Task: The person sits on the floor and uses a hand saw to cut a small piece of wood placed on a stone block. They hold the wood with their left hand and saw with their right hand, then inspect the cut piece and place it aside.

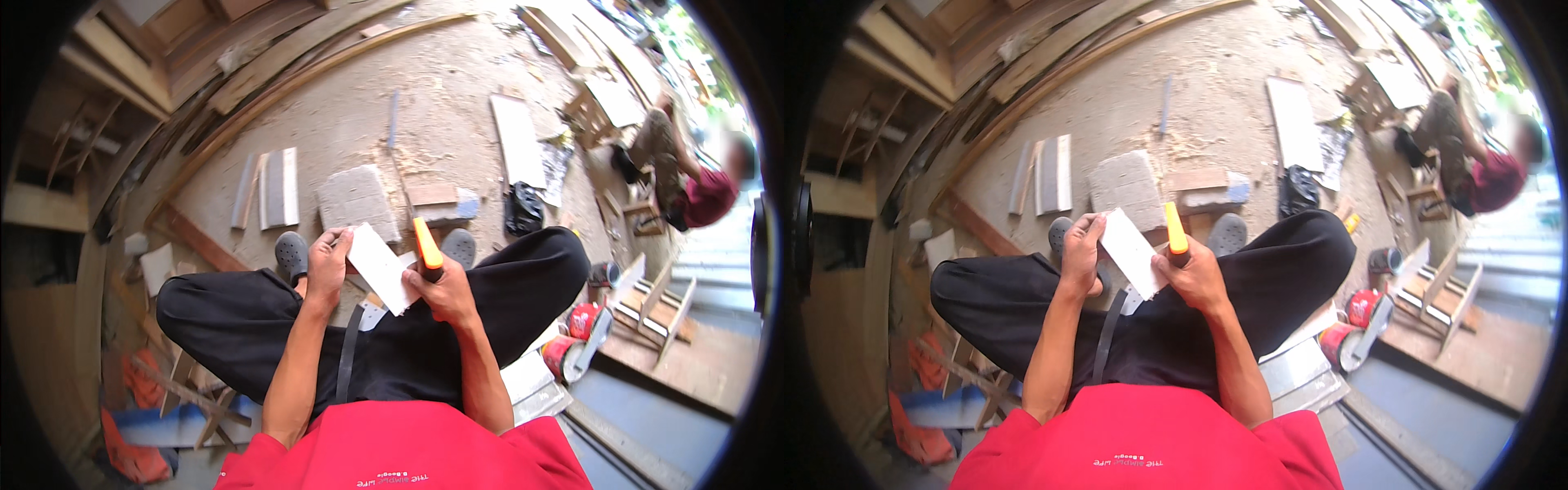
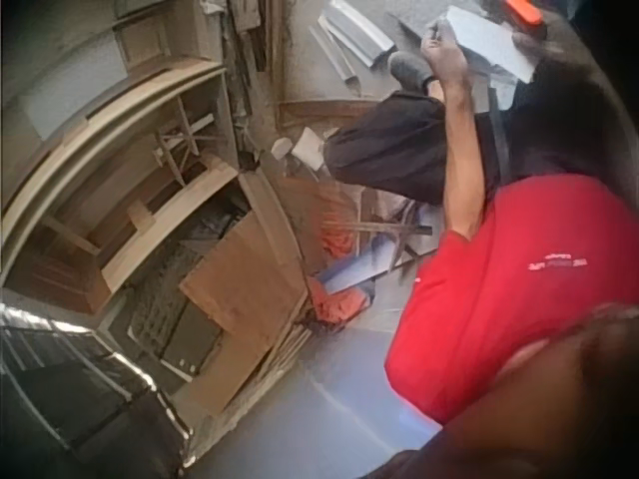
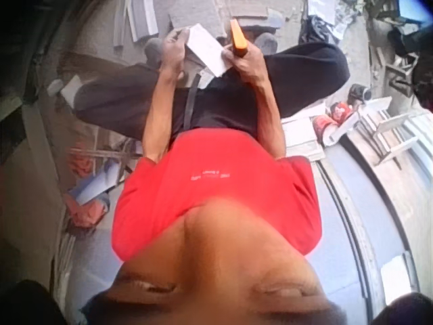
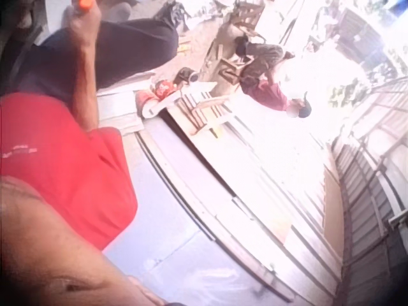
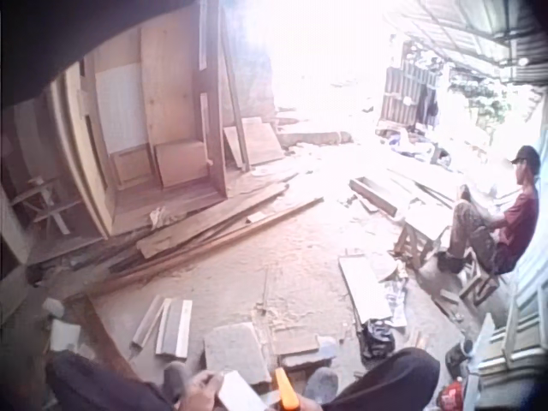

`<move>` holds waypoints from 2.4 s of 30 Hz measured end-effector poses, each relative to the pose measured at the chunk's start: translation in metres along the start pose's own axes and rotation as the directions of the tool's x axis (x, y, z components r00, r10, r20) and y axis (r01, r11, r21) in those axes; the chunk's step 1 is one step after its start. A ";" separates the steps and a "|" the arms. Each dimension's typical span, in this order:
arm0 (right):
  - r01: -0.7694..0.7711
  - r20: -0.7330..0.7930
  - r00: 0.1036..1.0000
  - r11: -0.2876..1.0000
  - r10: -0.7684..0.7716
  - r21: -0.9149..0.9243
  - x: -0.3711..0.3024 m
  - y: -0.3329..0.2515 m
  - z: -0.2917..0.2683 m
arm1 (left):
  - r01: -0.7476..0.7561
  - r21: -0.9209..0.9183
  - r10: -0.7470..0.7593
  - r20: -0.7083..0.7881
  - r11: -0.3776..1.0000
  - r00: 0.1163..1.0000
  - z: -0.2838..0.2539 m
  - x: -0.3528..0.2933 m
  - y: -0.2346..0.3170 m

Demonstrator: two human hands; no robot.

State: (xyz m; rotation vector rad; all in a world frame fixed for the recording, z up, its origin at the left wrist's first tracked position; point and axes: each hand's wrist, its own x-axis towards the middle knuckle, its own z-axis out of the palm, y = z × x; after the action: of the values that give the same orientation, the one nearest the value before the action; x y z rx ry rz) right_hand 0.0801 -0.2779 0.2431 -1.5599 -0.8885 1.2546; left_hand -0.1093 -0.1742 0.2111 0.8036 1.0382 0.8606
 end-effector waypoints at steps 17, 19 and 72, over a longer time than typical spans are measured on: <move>-0.051 -0.300 0.953 0.998 0.038 -0.037 -0.086 -0.047 -0.064 | -0.102 0.432 -0.157 0.524 0.896 0.837 0.092 0.004 0.039; -0.037 -0.287 0.958 0.988 -0.008 -0.152 -0.091 -0.055 -0.072 | -0.179 0.394 -0.087 0.570 0.901 0.817 0.093 0.001 0.041; -0.119 -0.197 0.969 0.982 0.148 0.149 -0.044 0.023 -0.087 | 0.390 0.307 -0.479 0.313 0.868 0.820 0.068 0.015 -0.028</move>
State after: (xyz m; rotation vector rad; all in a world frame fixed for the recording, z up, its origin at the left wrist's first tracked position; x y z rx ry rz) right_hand 0.1553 -0.3441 0.2406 -1.6275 -0.5602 1.1938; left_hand -0.0354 -0.1837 0.2015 0.8379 0.9274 0.1729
